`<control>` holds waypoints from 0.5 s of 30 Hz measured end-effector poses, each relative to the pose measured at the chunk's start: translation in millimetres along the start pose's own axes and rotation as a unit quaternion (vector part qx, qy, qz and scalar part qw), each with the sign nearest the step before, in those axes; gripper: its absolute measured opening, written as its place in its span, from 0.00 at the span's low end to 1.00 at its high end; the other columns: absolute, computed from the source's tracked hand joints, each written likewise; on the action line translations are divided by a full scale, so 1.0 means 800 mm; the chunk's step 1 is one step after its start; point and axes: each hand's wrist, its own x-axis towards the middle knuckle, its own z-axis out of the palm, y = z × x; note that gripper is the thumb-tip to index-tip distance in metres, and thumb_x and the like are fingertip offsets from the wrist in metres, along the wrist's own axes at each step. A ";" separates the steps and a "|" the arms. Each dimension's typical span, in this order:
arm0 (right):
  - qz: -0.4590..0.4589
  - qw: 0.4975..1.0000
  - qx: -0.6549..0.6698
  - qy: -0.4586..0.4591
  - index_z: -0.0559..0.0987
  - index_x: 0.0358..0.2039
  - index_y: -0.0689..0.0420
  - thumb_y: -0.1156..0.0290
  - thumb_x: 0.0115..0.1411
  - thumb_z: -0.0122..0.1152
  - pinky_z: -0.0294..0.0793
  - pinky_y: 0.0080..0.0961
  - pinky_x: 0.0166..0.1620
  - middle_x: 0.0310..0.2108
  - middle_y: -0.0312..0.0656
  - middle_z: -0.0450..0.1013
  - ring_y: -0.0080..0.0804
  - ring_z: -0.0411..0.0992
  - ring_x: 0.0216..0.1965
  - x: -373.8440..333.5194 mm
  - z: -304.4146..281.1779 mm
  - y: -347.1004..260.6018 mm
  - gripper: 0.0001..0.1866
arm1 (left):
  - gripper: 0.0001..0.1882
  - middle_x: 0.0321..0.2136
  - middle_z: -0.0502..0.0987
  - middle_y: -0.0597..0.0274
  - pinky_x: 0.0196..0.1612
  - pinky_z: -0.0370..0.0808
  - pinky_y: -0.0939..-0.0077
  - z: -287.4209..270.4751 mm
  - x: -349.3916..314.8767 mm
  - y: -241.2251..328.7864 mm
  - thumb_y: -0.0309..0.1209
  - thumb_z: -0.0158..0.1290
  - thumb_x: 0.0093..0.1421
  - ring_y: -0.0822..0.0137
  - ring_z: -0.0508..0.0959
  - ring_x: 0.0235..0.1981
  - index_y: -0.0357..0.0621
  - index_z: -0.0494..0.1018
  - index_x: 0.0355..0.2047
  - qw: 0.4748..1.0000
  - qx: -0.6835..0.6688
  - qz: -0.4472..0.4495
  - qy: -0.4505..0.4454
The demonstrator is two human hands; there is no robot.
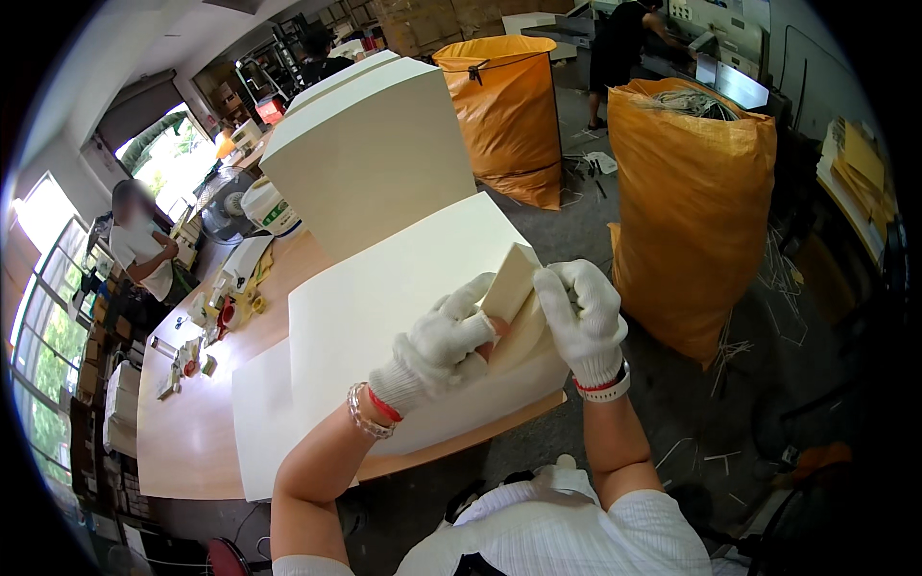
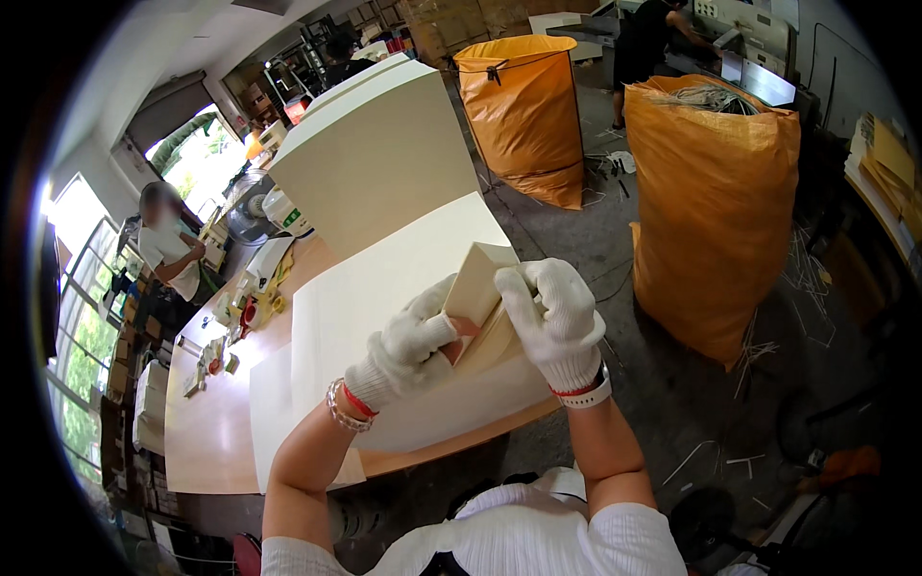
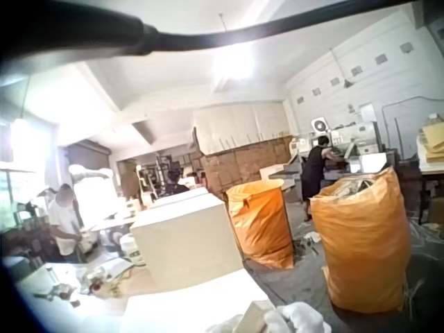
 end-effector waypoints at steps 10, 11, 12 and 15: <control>0.041 0.999 0.005 0.007 0.79 0.30 0.62 0.76 0.62 0.67 0.72 0.31 0.29 0.26 0.42 0.76 0.35 0.74 0.25 -0.005 0.000 -0.003 0.05 | 0.19 0.66 0.64 0.35 0.43 0.81 0.65 -0.005 -0.004 0.019 0.24 0.72 0.46 0.48 0.83 0.45 0.47 0.78 0.38 0.996 -0.028 -0.085 0.010; 0.035 0.999 0.007 0.006 0.79 0.31 0.62 0.76 0.62 0.67 0.72 0.31 0.29 0.26 0.42 0.76 0.35 0.74 0.25 -0.006 -0.002 -0.005 0.05 | 0.19 0.67 0.62 0.34 0.44 0.81 0.65 -0.005 -0.003 0.020 0.23 0.72 0.46 0.47 0.83 0.45 0.47 0.78 0.37 0.996 -0.026 -0.084 0.008; 0.030 0.999 0.010 0.005 0.79 0.31 0.62 0.77 0.62 0.66 0.72 0.31 0.29 0.26 0.42 0.76 0.35 0.74 0.25 -0.007 -0.004 -0.006 0.05 | 0.19 0.67 0.61 0.33 0.45 0.81 0.65 -0.005 -0.002 0.021 0.23 0.72 0.46 0.47 0.83 0.46 0.47 0.78 0.37 0.996 -0.024 -0.084 0.006; 0.049 0.998 0.026 -0.002 0.79 0.33 0.62 0.79 0.62 0.65 0.72 0.31 0.29 0.28 0.42 0.76 0.36 0.74 0.27 -0.011 -0.002 -0.001 0.02 | 0.19 0.63 0.68 0.40 0.42 0.80 0.70 0.000 -0.006 0.018 0.23 0.70 0.50 0.58 0.82 0.44 0.49 0.79 0.42 0.995 -0.053 -0.078 0.029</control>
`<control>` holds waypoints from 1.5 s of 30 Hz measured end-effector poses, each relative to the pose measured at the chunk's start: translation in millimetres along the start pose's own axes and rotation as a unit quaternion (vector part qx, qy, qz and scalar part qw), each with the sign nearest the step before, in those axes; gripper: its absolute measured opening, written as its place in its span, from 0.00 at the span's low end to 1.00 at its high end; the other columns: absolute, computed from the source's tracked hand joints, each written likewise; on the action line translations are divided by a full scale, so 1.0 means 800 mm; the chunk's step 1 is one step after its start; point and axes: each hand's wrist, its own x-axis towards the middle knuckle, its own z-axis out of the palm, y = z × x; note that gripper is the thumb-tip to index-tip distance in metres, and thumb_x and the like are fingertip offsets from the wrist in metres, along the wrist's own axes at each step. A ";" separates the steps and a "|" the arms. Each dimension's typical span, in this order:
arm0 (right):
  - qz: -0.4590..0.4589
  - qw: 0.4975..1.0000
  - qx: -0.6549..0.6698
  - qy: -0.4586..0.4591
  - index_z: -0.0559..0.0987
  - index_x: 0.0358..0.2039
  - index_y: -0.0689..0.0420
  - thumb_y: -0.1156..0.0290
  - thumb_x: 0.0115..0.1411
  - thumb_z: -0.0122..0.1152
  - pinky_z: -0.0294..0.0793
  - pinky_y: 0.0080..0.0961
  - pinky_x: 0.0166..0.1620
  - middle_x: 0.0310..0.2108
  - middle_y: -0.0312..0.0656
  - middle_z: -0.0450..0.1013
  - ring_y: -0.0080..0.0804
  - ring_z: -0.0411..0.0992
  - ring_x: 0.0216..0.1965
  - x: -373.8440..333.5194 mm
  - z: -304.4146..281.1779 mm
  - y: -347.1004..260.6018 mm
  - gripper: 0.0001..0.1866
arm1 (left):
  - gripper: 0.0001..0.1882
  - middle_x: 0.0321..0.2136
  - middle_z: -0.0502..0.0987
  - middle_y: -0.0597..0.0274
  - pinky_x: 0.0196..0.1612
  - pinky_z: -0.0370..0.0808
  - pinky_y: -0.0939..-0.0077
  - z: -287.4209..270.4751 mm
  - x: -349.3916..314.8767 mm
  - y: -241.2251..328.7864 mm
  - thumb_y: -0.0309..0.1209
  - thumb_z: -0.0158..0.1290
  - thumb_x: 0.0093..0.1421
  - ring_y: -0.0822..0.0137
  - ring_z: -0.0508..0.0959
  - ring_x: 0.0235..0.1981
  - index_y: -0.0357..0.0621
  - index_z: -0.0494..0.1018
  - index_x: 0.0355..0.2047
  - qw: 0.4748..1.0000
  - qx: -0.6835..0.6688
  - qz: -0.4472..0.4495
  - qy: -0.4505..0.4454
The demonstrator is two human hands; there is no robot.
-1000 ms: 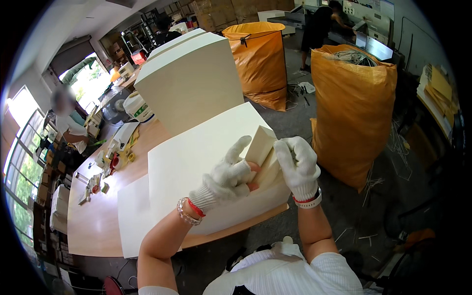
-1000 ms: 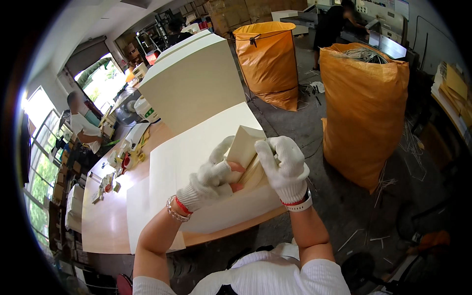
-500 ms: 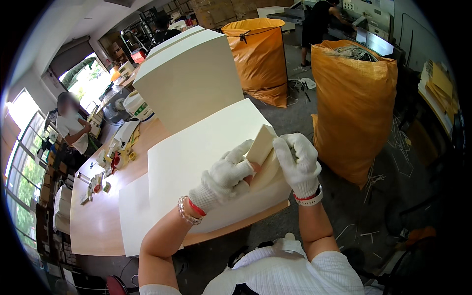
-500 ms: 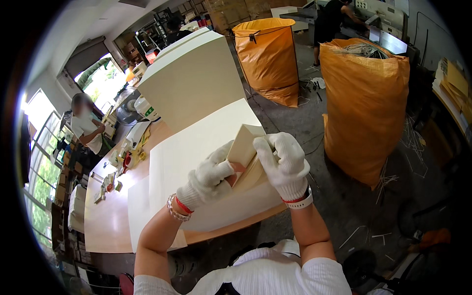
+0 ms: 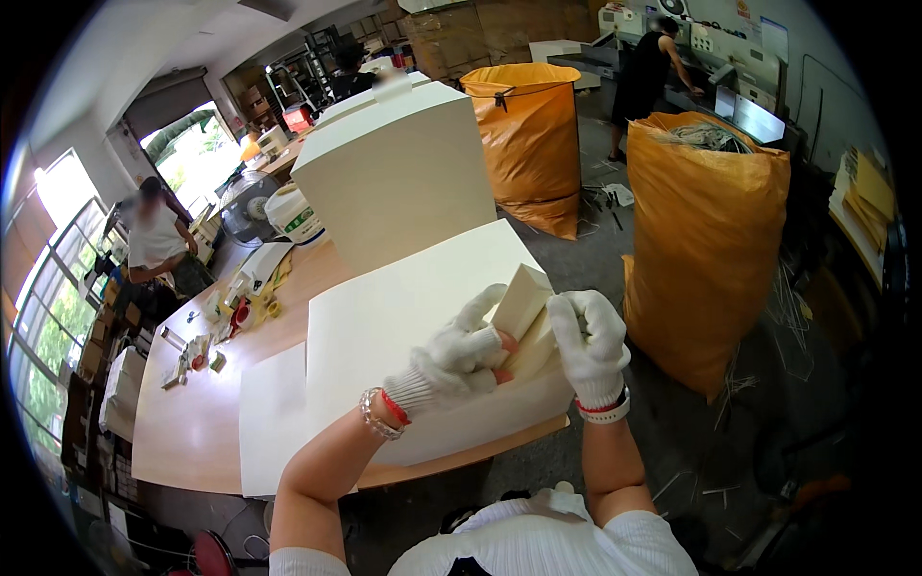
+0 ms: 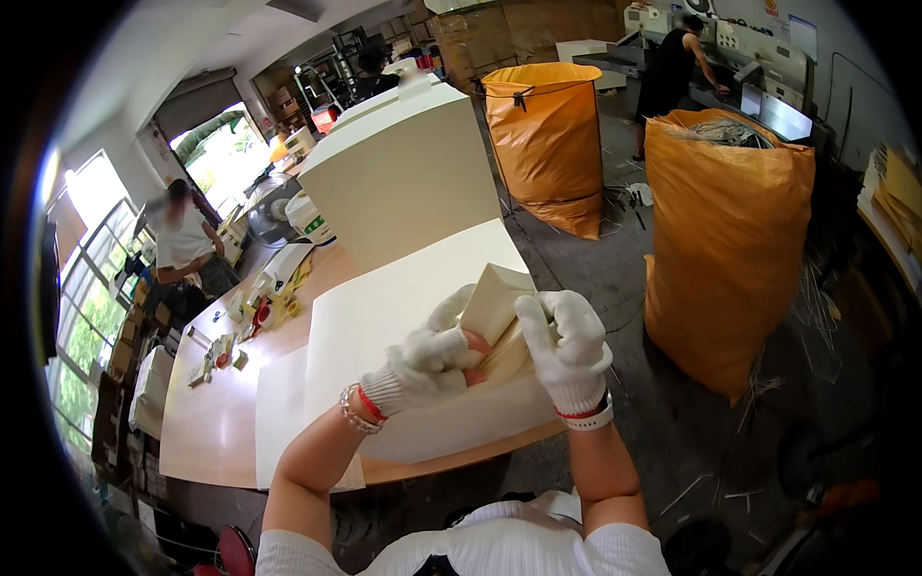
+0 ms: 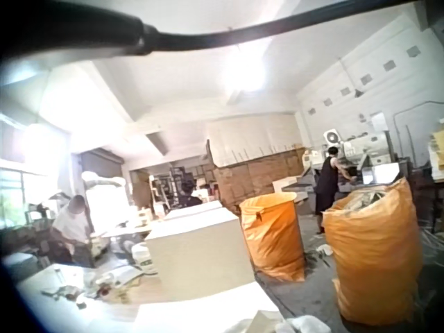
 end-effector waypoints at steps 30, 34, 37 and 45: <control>-0.144 0.948 -0.140 -0.246 0.78 0.47 0.68 0.76 0.62 0.59 0.79 0.41 0.46 0.38 0.55 0.78 0.52 0.77 0.42 -0.031 0.010 -0.005 0.13 | 0.35 0.39 0.78 0.46 0.40 0.79 0.65 -0.105 -0.019 0.044 0.20 0.51 0.61 0.59 0.82 0.39 0.55 0.64 0.69 0.963 0.098 -0.143 0.207; -0.218 0.929 -0.205 -0.219 0.79 0.47 0.65 0.75 0.62 0.60 0.79 0.40 0.48 0.38 0.52 0.78 0.48 0.77 0.44 -0.032 0.023 -0.026 0.13 | 0.34 0.34 0.77 0.63 0.34 0.76 0.73 -0.180 -0.073 0.052 0.19 0.56 0.59 0.74 0.76 0.31 0.46 0.65 0.67 0.915 0.008 -0.053 0.400; -0.424 0.863 -0.199 -0.191 0.79 0.47 0.64 0.68 0.61 0.63 0.78 0.39 0.53 0.45 0.50 0.76 0.47 0.76 0.48 -0.061 0.110 -0.080 0.16 | 0.35 0.43 0.77 0.64 0.36 0.74 0.78 -0.233 -0.145 0.061 0.19 0.55 0.60 0.75 0.75 0.37 0.42 0.62 0.68 0.866 -0.013 -0.029 0.500; -0.337 0.842 -0.163 -0.388 0.78 0.49 0.65 0.55 0.51 0.73 0.69 0.54 0.60 0.51 0.54 0.75 0.55 0.73 0.53 -0.148 0.235 -0.168 0.32 | 0.29 0.47 0.76 0.66 0.44 0.76 0.79 -0.279 -0.236 0.039 0.20 0.55 0.62 0.77 0.76 0.42 0.43 0.64 0.64 0.751 -0.135 0.029 0.646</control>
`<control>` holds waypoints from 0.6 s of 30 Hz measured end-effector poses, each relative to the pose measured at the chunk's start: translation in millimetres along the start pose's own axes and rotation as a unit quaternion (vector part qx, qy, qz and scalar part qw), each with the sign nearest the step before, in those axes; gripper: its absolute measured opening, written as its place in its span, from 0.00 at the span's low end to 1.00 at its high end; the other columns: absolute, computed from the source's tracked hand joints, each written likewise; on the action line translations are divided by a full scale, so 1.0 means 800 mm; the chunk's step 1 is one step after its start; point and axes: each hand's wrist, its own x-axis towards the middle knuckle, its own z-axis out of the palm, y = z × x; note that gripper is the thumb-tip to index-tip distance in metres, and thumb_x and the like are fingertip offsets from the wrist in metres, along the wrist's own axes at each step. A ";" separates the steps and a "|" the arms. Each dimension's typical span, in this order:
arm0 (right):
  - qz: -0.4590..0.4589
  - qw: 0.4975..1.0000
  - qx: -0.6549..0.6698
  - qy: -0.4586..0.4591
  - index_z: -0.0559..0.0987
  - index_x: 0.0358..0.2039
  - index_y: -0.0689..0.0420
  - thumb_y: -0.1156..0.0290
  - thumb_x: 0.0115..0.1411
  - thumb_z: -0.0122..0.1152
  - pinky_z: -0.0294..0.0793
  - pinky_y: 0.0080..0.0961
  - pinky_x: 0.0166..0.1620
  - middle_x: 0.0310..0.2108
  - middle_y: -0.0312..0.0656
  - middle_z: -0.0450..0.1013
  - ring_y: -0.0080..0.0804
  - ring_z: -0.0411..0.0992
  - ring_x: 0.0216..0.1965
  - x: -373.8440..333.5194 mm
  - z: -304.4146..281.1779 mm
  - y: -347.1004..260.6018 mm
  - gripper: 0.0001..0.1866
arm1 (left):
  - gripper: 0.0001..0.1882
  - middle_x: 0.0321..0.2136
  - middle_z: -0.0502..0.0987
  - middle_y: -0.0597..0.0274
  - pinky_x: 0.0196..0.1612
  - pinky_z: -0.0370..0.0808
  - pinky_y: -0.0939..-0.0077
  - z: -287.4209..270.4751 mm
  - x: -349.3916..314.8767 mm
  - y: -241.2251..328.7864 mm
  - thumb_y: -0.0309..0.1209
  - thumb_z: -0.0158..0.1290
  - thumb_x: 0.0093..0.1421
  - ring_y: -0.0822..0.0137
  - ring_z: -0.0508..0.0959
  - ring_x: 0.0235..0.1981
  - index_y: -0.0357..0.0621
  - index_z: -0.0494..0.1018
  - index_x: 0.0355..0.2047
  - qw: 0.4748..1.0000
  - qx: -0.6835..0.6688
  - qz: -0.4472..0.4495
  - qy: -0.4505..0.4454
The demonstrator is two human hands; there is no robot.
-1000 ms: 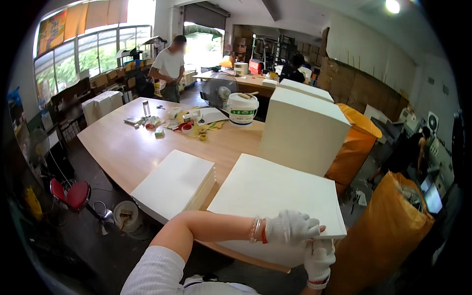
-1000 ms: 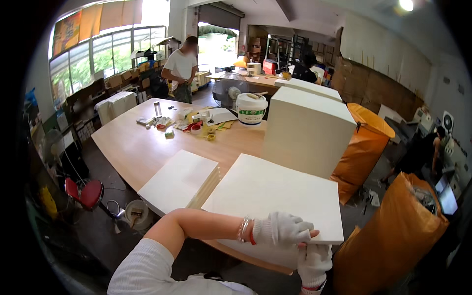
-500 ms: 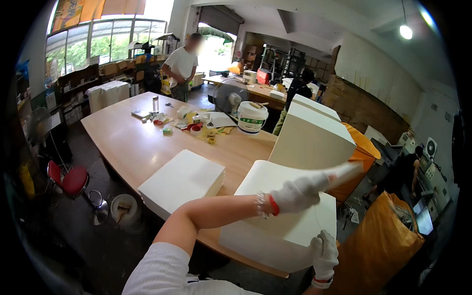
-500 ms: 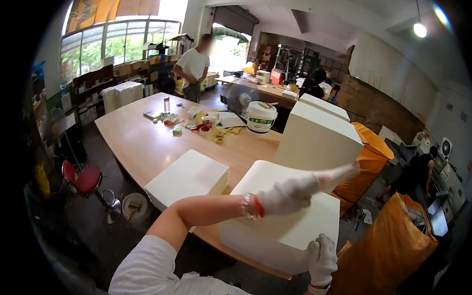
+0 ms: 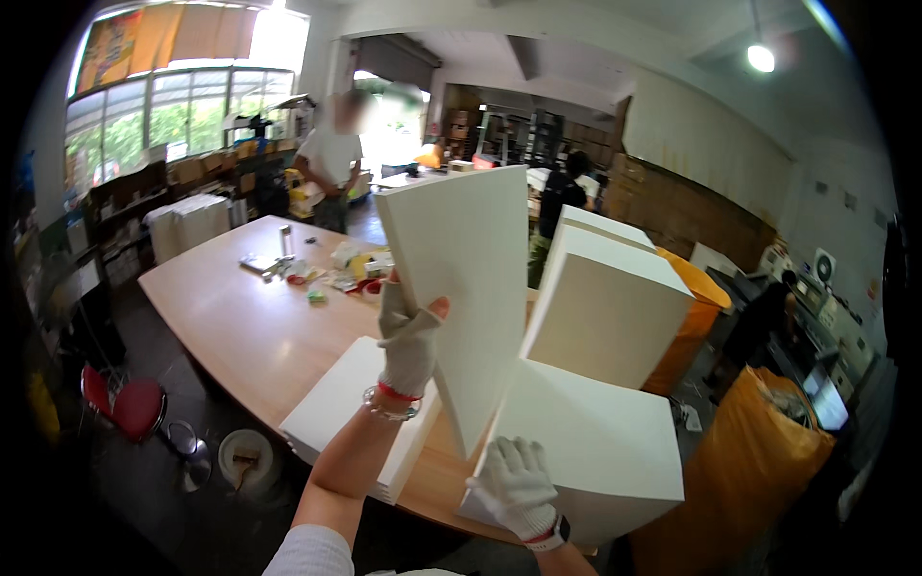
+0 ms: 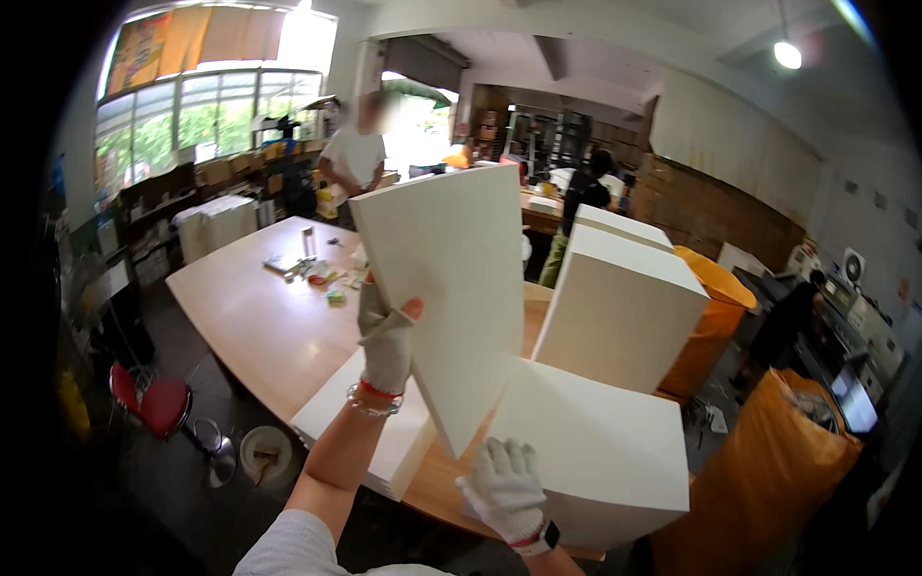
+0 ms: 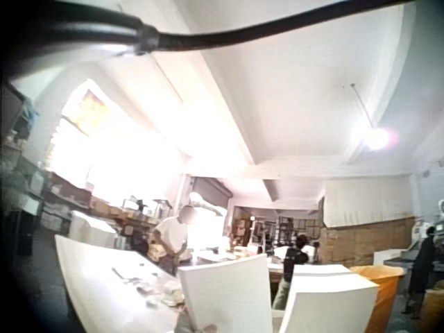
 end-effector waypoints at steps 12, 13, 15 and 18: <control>0.087 0.906 0.363 0.201 0.60 0.66 0.69 0.64 0.57 0.76 0.71 0.42 0.63 0.64 0.59 0.65 0.48 0.70 0.61 0.063 0.095 -0.061 0.45 | 0.26 0.48 0.78 0.50 0.50 0.78 0.67 -0.023 -0.091 0.035 0.23 0.62 0.61 0.59 0.79 0.49 0.37 0.71 0.60 0.956 0.237 0.169 -0.033; 0.092 0.887 0.402 0.208 0.61 0.66 0.69 0.64 0.57 0.75 0.71 0.42 0.63 0.64 0.59 0.65 0.48 0.70 0.61 0.074 0.101 -0.072 0.44 | 0.25 0.52 0.77 0.46 0.53 0.78 0.63 -0.010 -0.093 0.044 0.23 0.62 0.61 0.54 0.78 0.52 0.37 0.72 0.59 0.943 0.223 0.241 -0.050; 0.127 0.851 0.468 0.202 0.62 0.65 0.69 0.65 0.59 0.74 0.72 0.41 0.62 0.63 0.58 0.66 0.47 0.71 0.60 0.076 0.128 -0.080 0.42 | 0.24 0.59 0.74 0.38 0.60 0.77 0.57 0.004 -0.096 0.046 0.23 0.63 0.60 0.43 0.77 0.60 0.36 0.74 0.57 0.918 0.260 0.289 -0.080; 0.183 0.793 0.555 0.173 0.63 0.65 0.68 0.66 0.60 0.72 0.73 0.40 0.61 0.62 0.56 0.67 0.45 0.71 0.60 0.057 0.159 -0.088 0.38 | 0.31 0.62 0.71 0.38 0.63 0.73 0.48 0.015 -0.090 0.027 0.23 0.62 0.57 0.37 0.73 0.62 0.42 0.70 0.61 0.871 0.338 0.337 -0.112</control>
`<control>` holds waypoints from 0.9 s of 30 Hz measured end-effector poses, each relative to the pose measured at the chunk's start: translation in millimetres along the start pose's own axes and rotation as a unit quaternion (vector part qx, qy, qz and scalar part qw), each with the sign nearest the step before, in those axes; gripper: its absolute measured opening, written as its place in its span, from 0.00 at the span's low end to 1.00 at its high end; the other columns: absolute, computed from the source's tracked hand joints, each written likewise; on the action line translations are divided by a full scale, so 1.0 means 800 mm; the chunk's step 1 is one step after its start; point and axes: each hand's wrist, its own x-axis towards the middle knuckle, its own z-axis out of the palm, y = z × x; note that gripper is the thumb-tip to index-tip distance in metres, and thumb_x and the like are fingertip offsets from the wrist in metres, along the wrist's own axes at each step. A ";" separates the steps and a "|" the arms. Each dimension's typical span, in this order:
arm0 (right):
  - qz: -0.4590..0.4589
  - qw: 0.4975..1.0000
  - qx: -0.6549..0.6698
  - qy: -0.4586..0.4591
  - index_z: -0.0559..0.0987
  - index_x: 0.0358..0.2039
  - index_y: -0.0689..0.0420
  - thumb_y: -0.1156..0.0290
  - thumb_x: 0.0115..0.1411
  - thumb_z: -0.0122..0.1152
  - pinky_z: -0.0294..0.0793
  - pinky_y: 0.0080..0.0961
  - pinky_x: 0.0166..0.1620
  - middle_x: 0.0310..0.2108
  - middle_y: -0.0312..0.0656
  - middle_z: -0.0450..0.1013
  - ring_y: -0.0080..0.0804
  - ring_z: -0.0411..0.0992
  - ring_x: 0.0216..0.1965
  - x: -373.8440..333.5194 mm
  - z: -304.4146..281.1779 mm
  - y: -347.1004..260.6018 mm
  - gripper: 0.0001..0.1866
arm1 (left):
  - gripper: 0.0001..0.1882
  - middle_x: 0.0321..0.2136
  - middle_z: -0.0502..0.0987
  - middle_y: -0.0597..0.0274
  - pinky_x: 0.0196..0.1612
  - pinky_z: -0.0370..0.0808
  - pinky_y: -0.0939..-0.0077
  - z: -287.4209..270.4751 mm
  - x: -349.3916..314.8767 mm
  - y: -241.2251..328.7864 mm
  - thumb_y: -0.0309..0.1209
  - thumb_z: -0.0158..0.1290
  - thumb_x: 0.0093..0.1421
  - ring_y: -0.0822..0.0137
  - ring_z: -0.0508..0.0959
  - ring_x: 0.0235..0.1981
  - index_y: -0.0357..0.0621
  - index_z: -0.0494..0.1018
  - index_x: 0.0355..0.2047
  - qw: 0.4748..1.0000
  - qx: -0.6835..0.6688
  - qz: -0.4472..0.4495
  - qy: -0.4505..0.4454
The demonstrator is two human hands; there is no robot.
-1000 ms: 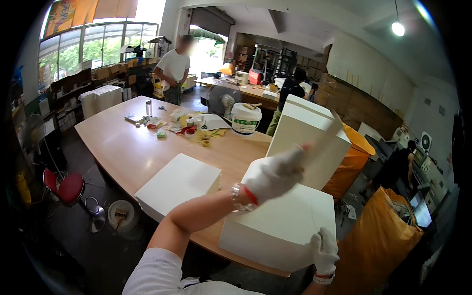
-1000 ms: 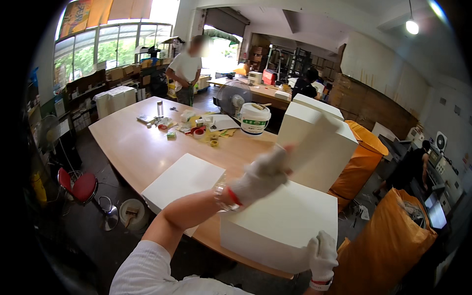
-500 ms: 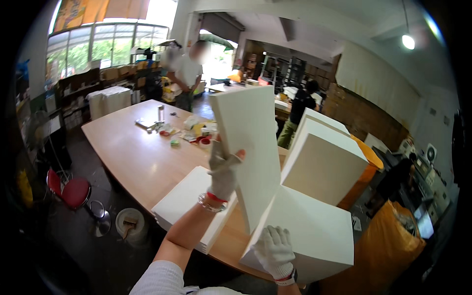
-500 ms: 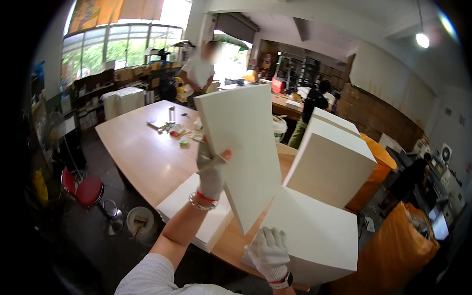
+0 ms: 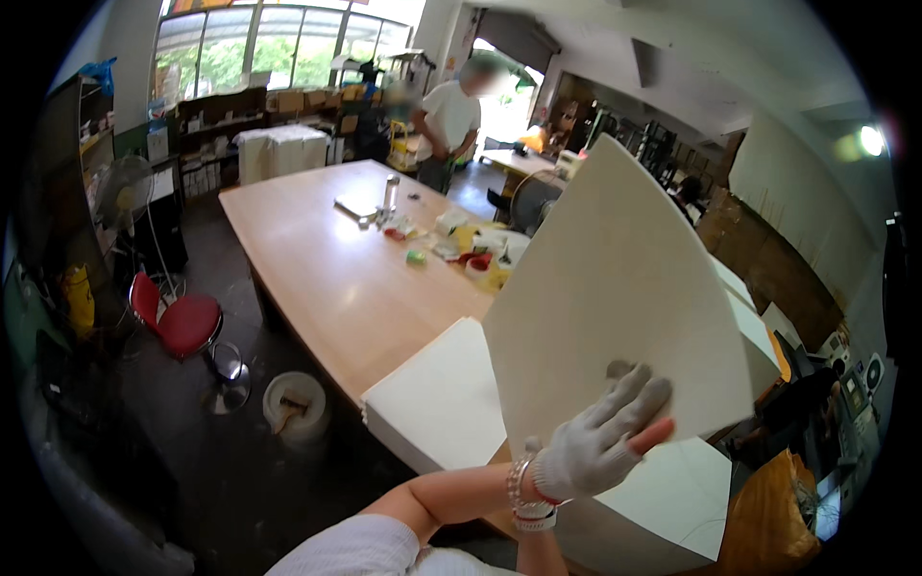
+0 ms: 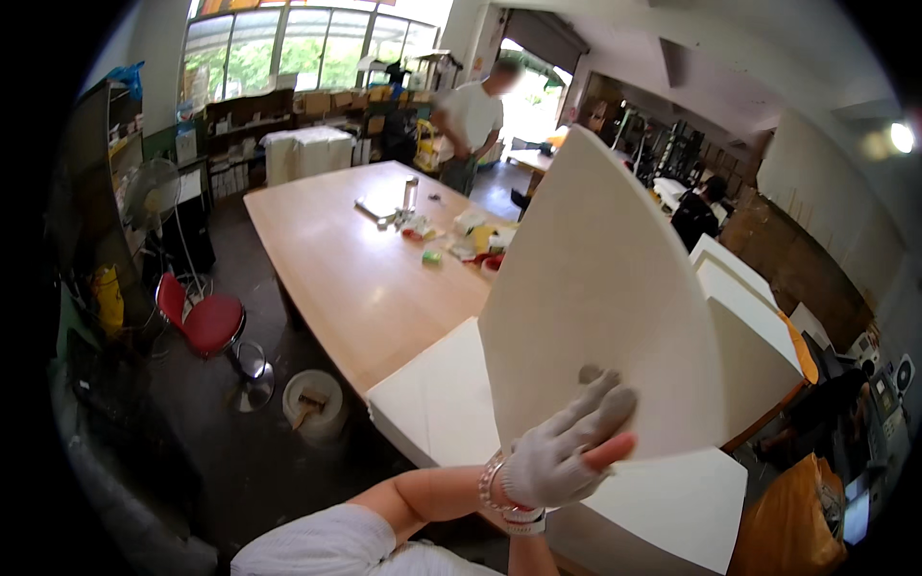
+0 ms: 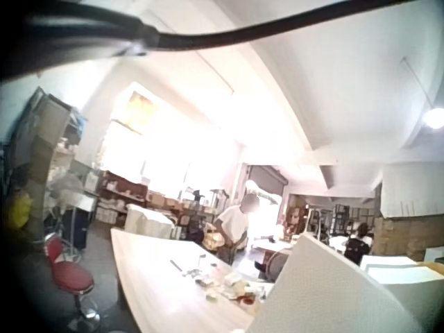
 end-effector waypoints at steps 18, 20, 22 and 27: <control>0.245 0.951 -0.138 -0.125 0.68 0.62 0.66 0.64 0.61 0.71 0.78 0.38 0.47 0.50 0.53 0.73 0.42 0.77 0.45 -0.015 0.030 0.105 0.33 | 0.17 0.48 0.80 0.50 0.48 0.79 0.67 -0.370 -0.248 -0.238 0.26 0.52 0.64 0.55 0.82 0.44 0.36 0.75 0.52 0.752 0.155 -0.561 -0.310; 0.097 0.914 -0.331 -0.215 0.70 0.60 0.64 0.60 0.61 0.71 0.78 0.43 0.48 0.48 0.59 0.73 0.50 0.77 0.46 -0.031 0.015 0.090 0.33 | 0.19 0.52 0.81 0.55 0.49 0.77 0.71 -0.365 -0.248 -0.237 0.22 0.52 0.63 0.62 0.82 0.45 0.37 0.74 0.55 0.694 0.121 -0.610 -0.362; 0.052 0.900 -0.344 -0.262 0.72 0.57 0.63 0.54 0.58 0.73 0.77 0.49 0.45 0.46 0.62 0.71 0.60 0.75 0.44 -0.034 0.029 0.065 0.34 | 0.23 0.57 0.79 0.56 0.52 0.76 0.74 -0.376 -0.267 -0.242 0.21 0.56 0.63 0.64 0.81 0.48 0.40 0.74 0.60 0.698 0.070 -0.645 -0.303; 0.041 0.842 -0.446 -0.300 0.73 0.53 0.63 0.55 0.51 0.78 0.77 0.47 0.44 0.45 0.59 0.71 0.59 0.74 0.42 -0.042 0.041 0.047 0.36 | 0.28 0.52 0.82 0.58 0.50 0.79 0.75 -0.397 -0.268 -0.237 0.18 0.60 0.60 0.70 0.80 0.47 0.41 0.73 0.62 0.732 0.040 -0.601 -0.318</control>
